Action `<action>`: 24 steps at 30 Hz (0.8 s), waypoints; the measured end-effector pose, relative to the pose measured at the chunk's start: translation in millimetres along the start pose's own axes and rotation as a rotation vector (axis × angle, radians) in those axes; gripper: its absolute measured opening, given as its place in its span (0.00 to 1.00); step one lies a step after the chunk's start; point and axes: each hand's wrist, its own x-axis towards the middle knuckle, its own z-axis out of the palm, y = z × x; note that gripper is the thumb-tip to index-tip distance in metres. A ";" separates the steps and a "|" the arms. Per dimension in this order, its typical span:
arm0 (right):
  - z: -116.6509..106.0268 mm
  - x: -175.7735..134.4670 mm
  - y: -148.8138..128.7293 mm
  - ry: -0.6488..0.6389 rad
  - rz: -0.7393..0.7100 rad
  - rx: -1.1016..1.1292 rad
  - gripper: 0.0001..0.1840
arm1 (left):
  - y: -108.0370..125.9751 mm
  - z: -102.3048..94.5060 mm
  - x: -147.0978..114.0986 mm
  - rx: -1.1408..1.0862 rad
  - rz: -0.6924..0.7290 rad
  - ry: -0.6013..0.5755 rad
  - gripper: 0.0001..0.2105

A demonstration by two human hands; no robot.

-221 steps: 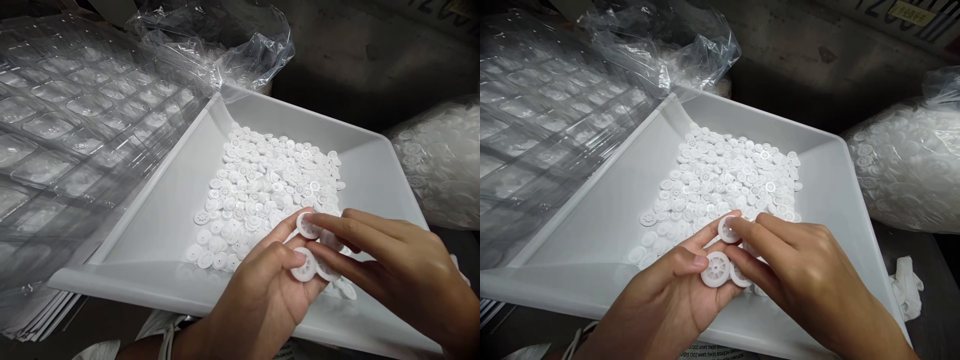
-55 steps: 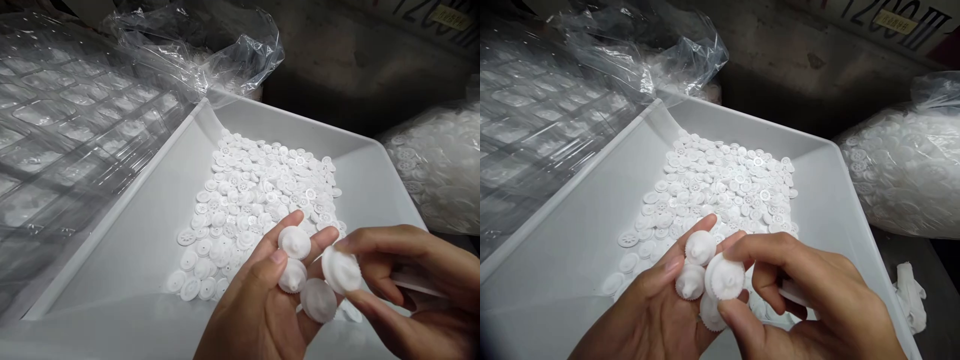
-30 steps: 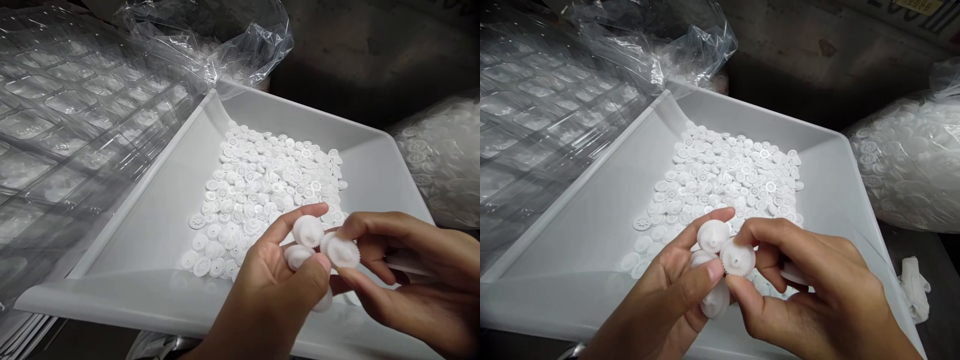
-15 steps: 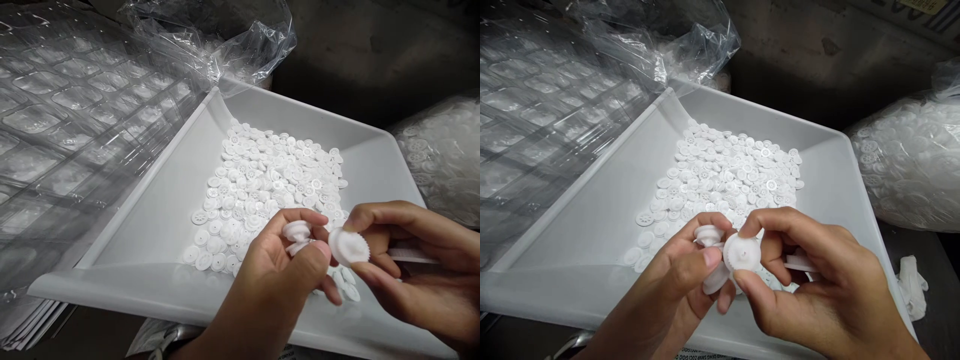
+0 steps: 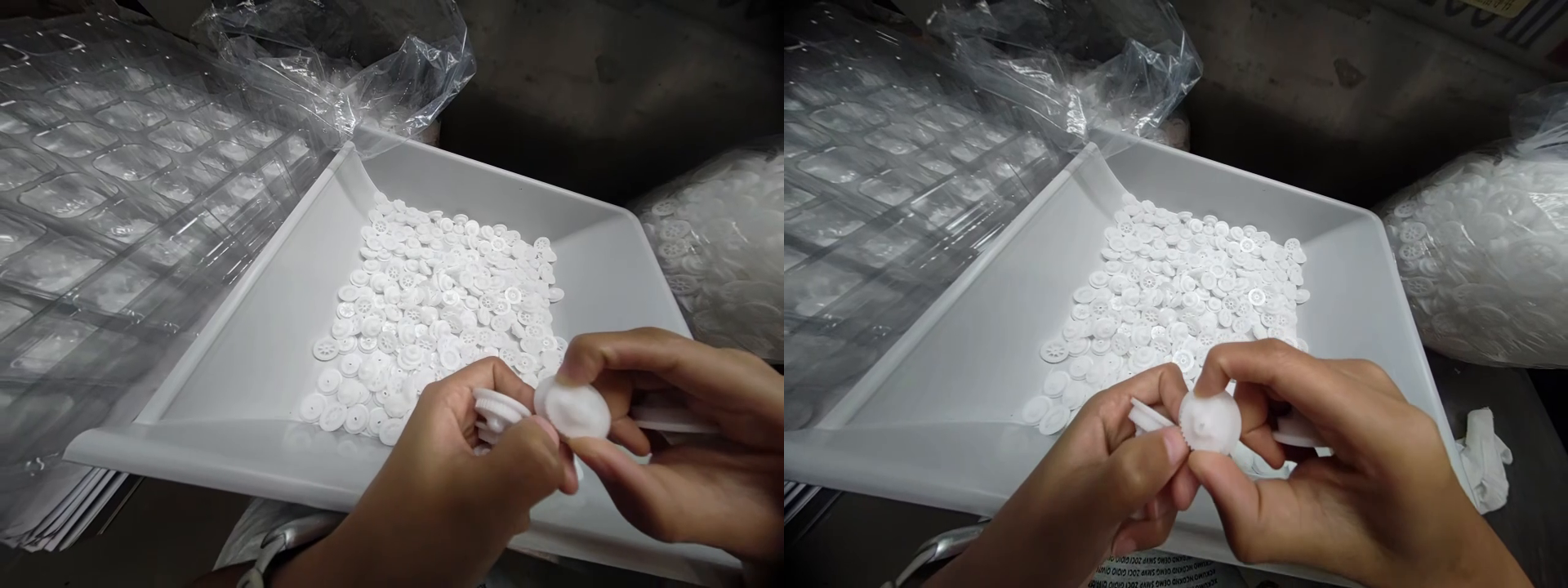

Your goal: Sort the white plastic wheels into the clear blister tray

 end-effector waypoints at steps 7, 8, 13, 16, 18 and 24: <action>-1.0 1.2 1.2 -0.122 -0.017 0.095 0.16 | -9.3 -3.3 -1.2 0.071 0.025 0.037 0.07; -0.3 1.2 0.0 -0.105 0.011 0.128 0.16 | -9.6 -2.8 -1.9 0.076 0.031 0.046 0.07; 0.7 1.4 -2.9 -0.096 0.088 0.201 0.11 | -4.9 0.4 -3.9 0.034 0.072 0.035 0.07; 0.5 3.4 -1.5 -0.091 0.106 0.211 0.09 | -1.2 -0.1 -3.5 0.014 0.078 0.015 0.08; 1.0 5.0 -0.6 -0.094 0.085 0.204 0.10 | -0.9 -1.4 -3.7 0.026 0.073 0.004 0.07; 3.6 5.1 -4.7 -0.098 0.120 0.230 0.13 | -4.0 -3.2 -6.2 0.070 0.085 0.019 0.08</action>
